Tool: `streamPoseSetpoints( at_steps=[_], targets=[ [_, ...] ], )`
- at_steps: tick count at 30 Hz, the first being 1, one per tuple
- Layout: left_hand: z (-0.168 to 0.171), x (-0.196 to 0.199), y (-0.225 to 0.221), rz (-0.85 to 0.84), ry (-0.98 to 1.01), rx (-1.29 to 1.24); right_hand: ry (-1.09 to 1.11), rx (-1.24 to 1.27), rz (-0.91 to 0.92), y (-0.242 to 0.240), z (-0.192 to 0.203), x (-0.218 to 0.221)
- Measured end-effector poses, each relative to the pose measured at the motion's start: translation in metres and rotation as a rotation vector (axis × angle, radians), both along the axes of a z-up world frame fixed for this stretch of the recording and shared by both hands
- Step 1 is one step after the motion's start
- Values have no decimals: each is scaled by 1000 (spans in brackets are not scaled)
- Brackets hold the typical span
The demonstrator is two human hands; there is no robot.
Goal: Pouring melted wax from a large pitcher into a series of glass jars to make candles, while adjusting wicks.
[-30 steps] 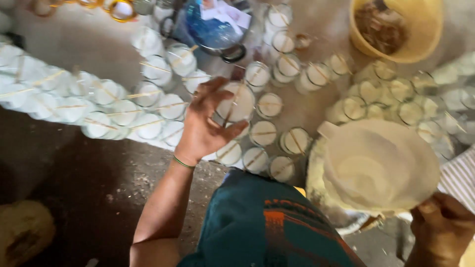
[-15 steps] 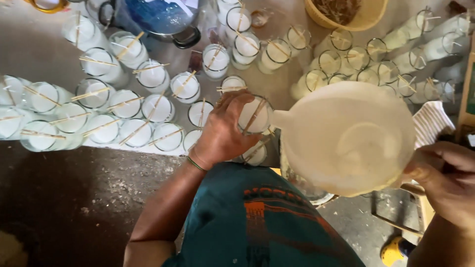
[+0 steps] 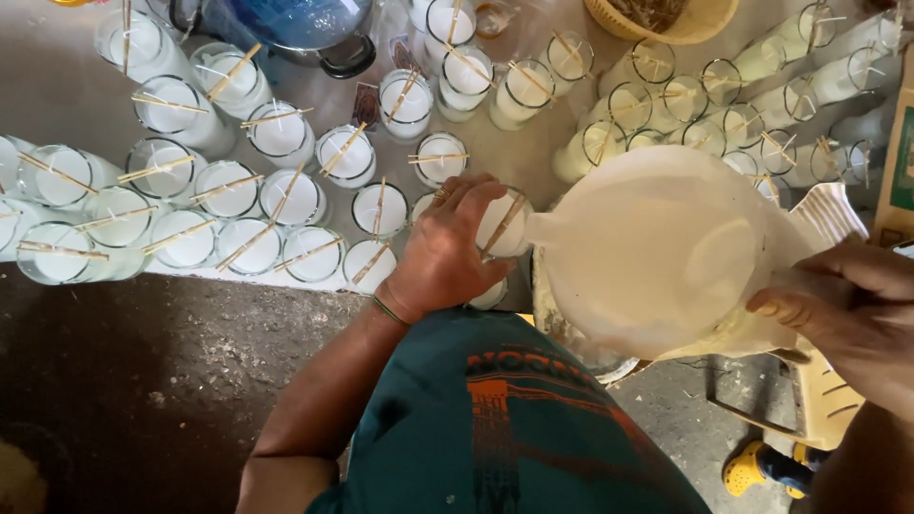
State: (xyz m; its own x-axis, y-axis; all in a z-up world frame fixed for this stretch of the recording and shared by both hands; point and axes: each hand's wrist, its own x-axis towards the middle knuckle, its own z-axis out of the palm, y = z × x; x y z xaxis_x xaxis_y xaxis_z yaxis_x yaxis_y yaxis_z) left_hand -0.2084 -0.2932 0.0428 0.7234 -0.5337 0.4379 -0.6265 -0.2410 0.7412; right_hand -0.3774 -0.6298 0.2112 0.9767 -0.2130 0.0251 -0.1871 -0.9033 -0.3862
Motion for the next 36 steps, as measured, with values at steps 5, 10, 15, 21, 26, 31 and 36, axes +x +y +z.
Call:
streamPoseSetpoints(
  at_steps=[5, 10, 15, 21, 26, 31, 36],
  targets=[
    [-7, 0, -2, -21, -7, -8, 24, 55, 0, 8, 6, 10],
    [-4, -1, -3, -19, -12, -20, 31, 55, -11, 6, 2, 9],
    [-4, 1, -5, -24, 16, -5, 4, 64, -3, 10, 5, 10],
    [0, 2, -5, -35, 10, -21, -19, 18, 56, 8, 5, 13],
    [-5, 4, -6, -32, 11, -18, 42, 35, -2, 5, 1, 13],
    [-4, 6, -4, -19, 31, -14, 27, 84, -56, 0, -8, 4],
    [-3, 11, 4, 22, 63, -83, -112, 219, -81, 11, -20, 1]
  ],
)
